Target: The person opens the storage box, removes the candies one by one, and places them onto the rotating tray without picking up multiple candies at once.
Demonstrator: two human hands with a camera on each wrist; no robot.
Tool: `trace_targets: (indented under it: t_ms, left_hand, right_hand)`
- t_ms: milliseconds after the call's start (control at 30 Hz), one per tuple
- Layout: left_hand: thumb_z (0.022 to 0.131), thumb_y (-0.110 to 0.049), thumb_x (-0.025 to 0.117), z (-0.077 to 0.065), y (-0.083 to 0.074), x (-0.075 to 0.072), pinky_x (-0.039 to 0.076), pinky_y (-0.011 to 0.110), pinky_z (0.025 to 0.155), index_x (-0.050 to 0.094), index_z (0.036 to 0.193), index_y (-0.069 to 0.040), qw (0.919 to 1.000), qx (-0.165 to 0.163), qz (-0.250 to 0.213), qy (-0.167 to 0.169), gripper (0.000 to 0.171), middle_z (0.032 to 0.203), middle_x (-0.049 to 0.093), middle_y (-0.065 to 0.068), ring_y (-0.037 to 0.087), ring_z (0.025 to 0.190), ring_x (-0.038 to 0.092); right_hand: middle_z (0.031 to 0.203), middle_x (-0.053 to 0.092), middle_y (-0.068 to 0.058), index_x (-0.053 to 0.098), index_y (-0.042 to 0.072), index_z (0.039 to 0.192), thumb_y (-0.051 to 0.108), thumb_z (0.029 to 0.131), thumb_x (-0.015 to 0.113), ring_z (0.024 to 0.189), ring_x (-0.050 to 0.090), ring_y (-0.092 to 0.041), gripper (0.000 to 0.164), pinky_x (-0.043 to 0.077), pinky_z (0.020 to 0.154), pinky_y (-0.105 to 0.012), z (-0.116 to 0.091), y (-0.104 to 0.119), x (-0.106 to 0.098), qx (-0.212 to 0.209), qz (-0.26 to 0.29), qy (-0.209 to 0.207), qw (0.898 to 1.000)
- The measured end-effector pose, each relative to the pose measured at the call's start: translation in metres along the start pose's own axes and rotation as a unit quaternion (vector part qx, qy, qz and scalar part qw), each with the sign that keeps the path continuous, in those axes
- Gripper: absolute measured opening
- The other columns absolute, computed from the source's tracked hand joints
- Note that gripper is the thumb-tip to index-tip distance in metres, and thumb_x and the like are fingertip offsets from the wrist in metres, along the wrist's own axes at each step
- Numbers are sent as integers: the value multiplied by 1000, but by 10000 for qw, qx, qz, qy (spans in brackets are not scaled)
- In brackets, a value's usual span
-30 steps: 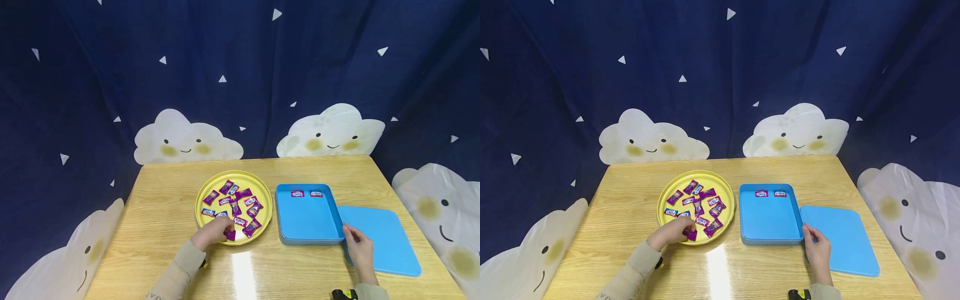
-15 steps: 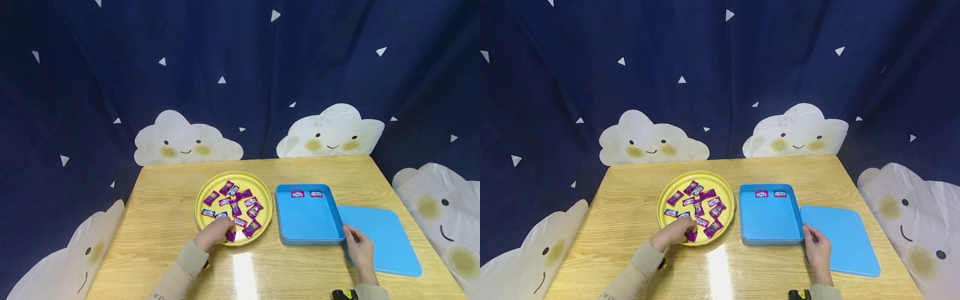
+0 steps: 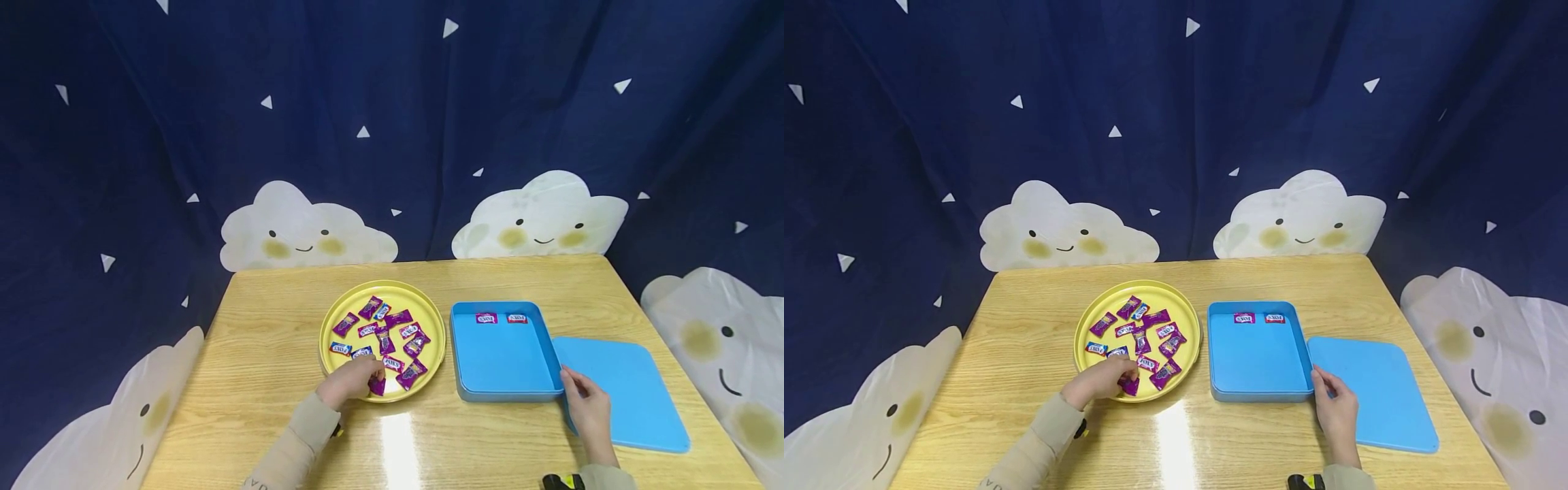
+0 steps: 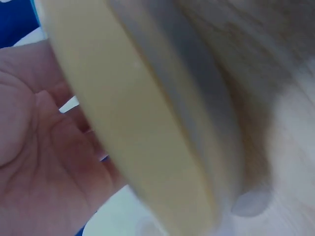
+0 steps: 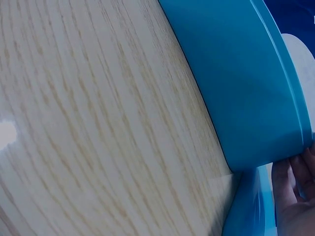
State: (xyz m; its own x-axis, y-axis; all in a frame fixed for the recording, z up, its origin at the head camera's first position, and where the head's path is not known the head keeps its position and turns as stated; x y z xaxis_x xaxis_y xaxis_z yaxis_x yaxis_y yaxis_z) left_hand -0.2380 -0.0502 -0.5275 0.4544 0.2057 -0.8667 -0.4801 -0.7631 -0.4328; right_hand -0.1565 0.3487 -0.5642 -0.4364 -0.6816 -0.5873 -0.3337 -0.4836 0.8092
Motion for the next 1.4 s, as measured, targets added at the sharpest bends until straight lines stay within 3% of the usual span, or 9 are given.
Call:
trace_targets:
  t_ms: [133, 233, 300, 433, 633, 867, 1067, 1400]
  left_hand:
    - [71, 6, 68, 2, -4, -15, 45, 26, 69, 61, 93, -7, 9974, -213, -534, 432, 27, 86, 54, 4, 13, 76, 47]
    - [77, -6, 69, 8, -10, -32, 45, 35, 84, 58, 111, -2, 9947, -282, -815, 551, 36, 105, 58, 12, 22, 94, 54]
    - [80, -12, 68, 14, -16, -45, 40, 42, 96, 49, 126, -1, 9950, -339, -856, 389, 50, 124, 51, 17, 30, 114, 48]
    - [84, -24, 64, 27, -27, -65, 19, 49, 109, 26, 144, -8, 9974, -427, -520, -238, 73, 148, 19, 19, 37, 135, 19]
    - [93, -36, 50, 55, -52, -76, 6, 51, 111, 14, 148, -17, 9954, -274, 490, -776, 68, 153, 0, 9, 31, 139, 1]
    - [90, -43, 52, 99, -85, -65, 9, 48, 111, 18, 147, -22, 9903, 128, 916, -1032, 70, 153, 3, 9, 27, 140, 1]
    - [89, -46, 52, 132, -111, -44, 14, 45, 111, 23, 146, -24, 9890, 225, 1224, -803, 67, 153, 10, 7, 25, 139, 9]
    - [89, -40, 54, 170, -142, -16, 31, 33, 106, 33, 142, -22, 9883, 347, 1396, -514, 59, 144, 33, 1, 16, 131, 31]
  right_hand:
    - [115, 57, -17, 59, 2, 120, 36, 94, 46, 78, 37, 14, 45, 38, 66, -9, 0, 0, 0, 30, 31, 23, 10000]
    - [114, 58, -16, 59, 3, 121, 36, 94, 47, 78, 38, 14, 44, 37, 65, -7, 0, 1, 0, 6, 28, 18, 10000]
    - [113, 58, -17, 59, 2, 120, 34, 94, 47, 77, 38, 15, 43, 37, 63, -6, -1, 1, 0, -29, 18, 13, 10000]
    - [113, 57, -18, 59, 2, 120, 32, 94, 48, 76, 37, 16, 42, 36, 62, -5, -2, 2, -1, -74, 13, 44, 10000]
    - [116, 56, -18, 58, 2, 122, 34, 94, 47, 76, 36, 18, 43, 35, 63, -4, -2, 2, -2, -4, 51, 106, 9999]
    - [112, 58, -15, 60, 2, 119, 33, 94, 49, 75, 39, 16, 41, 37, 61, -7, -2, 4, -3, -60, 51, 42, 10000]
    - [111, 58, -14, 60, 2, 118, 33, 93, 49, 75, 39, 14, 41, 37, 60, -8, -2, 4, -3, -51, 38, 30, 10000]
    - [114, 58, -14, 59, 6, 121, 37, 94, 47, 77, 40, 13, 43, 38, 62, -8, -2, 2, -2, 112, 27, 52, 9999]
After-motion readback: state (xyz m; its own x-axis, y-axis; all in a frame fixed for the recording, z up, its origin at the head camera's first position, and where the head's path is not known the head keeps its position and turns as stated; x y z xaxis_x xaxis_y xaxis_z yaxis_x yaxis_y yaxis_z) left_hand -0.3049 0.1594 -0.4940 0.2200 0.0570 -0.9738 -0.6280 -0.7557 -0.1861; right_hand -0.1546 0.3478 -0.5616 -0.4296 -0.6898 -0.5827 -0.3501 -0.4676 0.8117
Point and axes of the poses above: each hand's wrist, its own z-axis towards the middle knuckle, its own x-axis out of the palm, y = z × x, the point moved 4 cm from there along z, towards the middle knuckle
